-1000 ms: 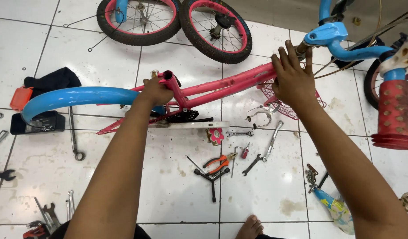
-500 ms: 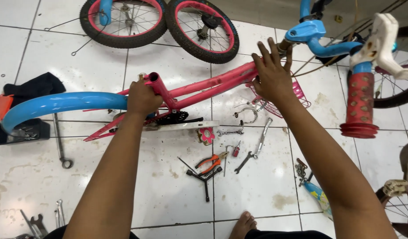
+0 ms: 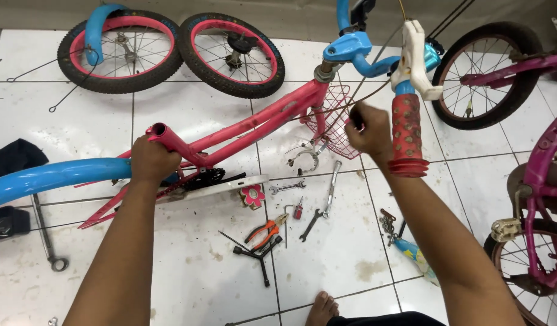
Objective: Cleaning the chain guard and rear wheel area of a pink bicycle using a cloth and cleaning solution.
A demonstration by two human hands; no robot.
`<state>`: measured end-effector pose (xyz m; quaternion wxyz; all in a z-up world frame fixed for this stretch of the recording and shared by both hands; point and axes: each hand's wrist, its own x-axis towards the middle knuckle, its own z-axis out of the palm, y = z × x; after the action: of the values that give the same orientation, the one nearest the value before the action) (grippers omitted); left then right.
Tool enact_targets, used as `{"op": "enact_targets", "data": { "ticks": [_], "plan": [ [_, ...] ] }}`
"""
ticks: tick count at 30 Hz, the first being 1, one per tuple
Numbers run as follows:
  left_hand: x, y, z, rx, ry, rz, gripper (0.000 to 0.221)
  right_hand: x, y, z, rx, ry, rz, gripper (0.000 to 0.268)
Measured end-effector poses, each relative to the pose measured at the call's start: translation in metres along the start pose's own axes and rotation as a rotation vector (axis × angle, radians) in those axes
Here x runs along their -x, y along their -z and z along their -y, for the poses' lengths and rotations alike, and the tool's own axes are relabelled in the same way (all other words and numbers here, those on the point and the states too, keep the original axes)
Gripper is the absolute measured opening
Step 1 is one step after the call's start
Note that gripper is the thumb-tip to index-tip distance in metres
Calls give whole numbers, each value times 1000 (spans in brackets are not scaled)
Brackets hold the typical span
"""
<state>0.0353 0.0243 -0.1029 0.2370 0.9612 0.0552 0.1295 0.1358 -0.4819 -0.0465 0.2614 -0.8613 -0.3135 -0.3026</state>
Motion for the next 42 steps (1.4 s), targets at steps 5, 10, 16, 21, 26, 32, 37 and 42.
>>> {"op": "enact_targets", "data": {
  "ticks": [5, 10, 16, 21, 26, 32, 37, 42],
  "plan": [
    [0, 2, -5, 12, 32, 26, 10, -34, 72, -36, -860, -763, -265, 35],
    [2, 4, -3, -26, 12, -10, 12, -104, 159, 83, -1016, -455, -102, 53],
    [5, 0, 2, -6, -57, -58, 11, -128, 159, 166, -877, -263, 328, 52],
    [6, -3, 3, 1, -66, -51, 10, -133, 143, 189, -622, -310, 193, 38],
    [0, -3, 5, -7, -69, -42, 10, -135, 140, 193, -554, -229, 205, 31],
    [-9, 3, 10, -6, -44, 47, 14, -133, 138, 186, -596, -141, 222, 37],
    [-38, 31, 23, -129, 56, 544, 25, -122, 134, 179, -570, -117, 206, 41],
    [-23, 55, 25, -244, 115, 623, 61, -90, 120, 111, -700, -234, 250, 51]
  ]
}}
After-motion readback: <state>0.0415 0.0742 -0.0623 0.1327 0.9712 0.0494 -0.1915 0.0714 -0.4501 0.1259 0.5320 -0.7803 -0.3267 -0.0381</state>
